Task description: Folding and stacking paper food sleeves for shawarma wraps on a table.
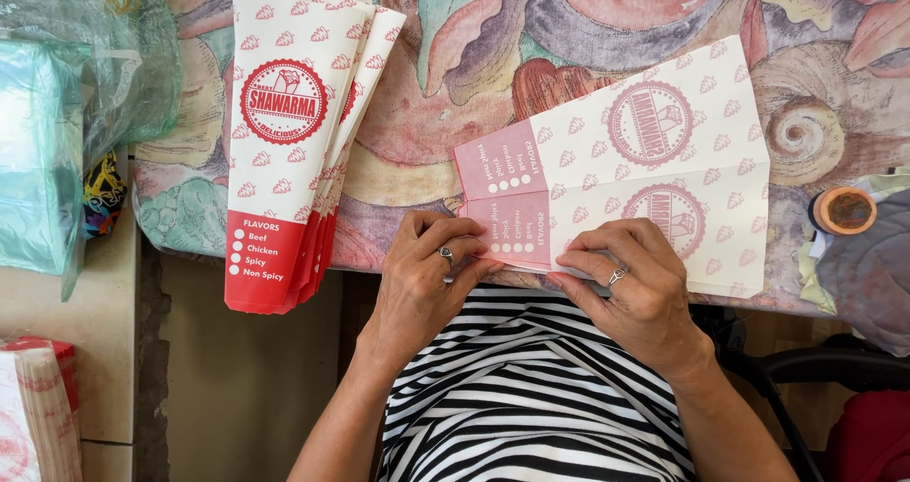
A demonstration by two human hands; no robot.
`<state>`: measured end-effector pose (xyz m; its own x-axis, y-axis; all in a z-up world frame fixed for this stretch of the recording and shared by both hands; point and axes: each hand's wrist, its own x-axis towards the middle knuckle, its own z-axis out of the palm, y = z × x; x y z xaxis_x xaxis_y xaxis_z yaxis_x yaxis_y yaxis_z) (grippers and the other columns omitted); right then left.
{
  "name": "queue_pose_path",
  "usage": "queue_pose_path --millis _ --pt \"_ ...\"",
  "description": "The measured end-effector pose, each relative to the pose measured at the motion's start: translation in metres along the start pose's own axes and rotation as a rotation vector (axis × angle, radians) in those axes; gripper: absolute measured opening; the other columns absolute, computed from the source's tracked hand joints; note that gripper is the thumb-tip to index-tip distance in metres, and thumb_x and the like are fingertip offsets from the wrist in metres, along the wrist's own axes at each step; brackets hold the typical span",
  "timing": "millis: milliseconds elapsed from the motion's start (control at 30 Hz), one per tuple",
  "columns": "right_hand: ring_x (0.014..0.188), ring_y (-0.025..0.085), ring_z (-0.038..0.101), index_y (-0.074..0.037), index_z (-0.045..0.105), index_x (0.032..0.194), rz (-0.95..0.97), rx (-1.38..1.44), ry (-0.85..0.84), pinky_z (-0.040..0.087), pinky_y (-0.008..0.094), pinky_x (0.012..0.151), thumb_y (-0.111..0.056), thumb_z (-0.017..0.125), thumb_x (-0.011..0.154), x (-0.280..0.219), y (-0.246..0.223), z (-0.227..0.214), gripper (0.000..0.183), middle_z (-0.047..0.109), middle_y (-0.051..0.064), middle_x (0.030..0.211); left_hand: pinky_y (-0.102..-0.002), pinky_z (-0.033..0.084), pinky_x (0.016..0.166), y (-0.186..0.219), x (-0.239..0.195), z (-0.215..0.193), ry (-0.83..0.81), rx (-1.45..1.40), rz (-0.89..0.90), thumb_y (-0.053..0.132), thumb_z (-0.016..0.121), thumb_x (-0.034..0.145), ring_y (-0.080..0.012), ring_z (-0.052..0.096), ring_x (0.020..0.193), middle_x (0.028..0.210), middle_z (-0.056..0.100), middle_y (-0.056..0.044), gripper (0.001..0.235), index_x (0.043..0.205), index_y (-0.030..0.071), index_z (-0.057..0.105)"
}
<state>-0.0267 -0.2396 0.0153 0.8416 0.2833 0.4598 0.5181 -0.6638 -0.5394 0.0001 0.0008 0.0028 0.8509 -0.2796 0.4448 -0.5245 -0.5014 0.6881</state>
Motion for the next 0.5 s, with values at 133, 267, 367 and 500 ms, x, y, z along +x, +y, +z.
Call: queue_pose_path --millis 133,267,367,500 --pt "0.086 0.029 0.064 -0.007 0.077 0.089 0.002 0.012 0.000 0.057 0.041 0.079 -0.009 0.079 0.089 0.0016 -0.0010 -0.0007 0.003 0.071 0.007 0.091 -0.036 0.056 0.077 -0.0002 -0.0001 0.0001 -0.001 0.002 0.003 0.018 0.083 0.086 -0.0290 0.065 0.089 0.097 0.074 -0.004 0.014 0.085 0.008 0.074" --pt "0.086 0.028 0.063 -0.007 0.077 0.088 0.007 0.015 0.004 0.057 0.041 0.078 -0.009 0.080 0.089 0.0020 -0.0025 -0.0002 0.004 0.070 0.007 0.090 -0.036 0.055 0.077 0.0012 0.0005 -0.0014 -0.011 -0.003 0.003 0.017 0.083 0.086 -0.0292 0.064 0.089 0.098 0.074 -0.005 0.013 0.086 0.008 0.074" --pt "0.085 0.029 0.063 -0.007 0.076 0.087 0.004 0.018 0.010 0.057 0.041 0.078 -0.008 0.079 0.090 0.0020 -0.0029 0.0006 0.004 0.070 0.007 0.089 -0.036 0.055 0.077 0.0020 0.0011 -0.0025 -0.018 -0.016 0.000 0.017 0.083 0.086 -0.0293 0.064 0.090 0.098 0.074 -0.005 0.013 0.087 0.007 0.074" --pt "0.085 0.029 0.063 -0.006 0.076 0.086 0.000 0.013 0.016 0.057 0.041 0.078 -0.008 0.079 0.090 0.0010 -0.0029 0.0010 0.005 0.071 0.007 0.089 -0.037 0.055 0.077 0.0035 0.0025 -0.0044 -0.026 -0.031 0.001 0.019 0.085 0.083 -0.0306 0.064 0.090 0.099 0.074 -0.006 0.017 0.087 0.007 0.074"
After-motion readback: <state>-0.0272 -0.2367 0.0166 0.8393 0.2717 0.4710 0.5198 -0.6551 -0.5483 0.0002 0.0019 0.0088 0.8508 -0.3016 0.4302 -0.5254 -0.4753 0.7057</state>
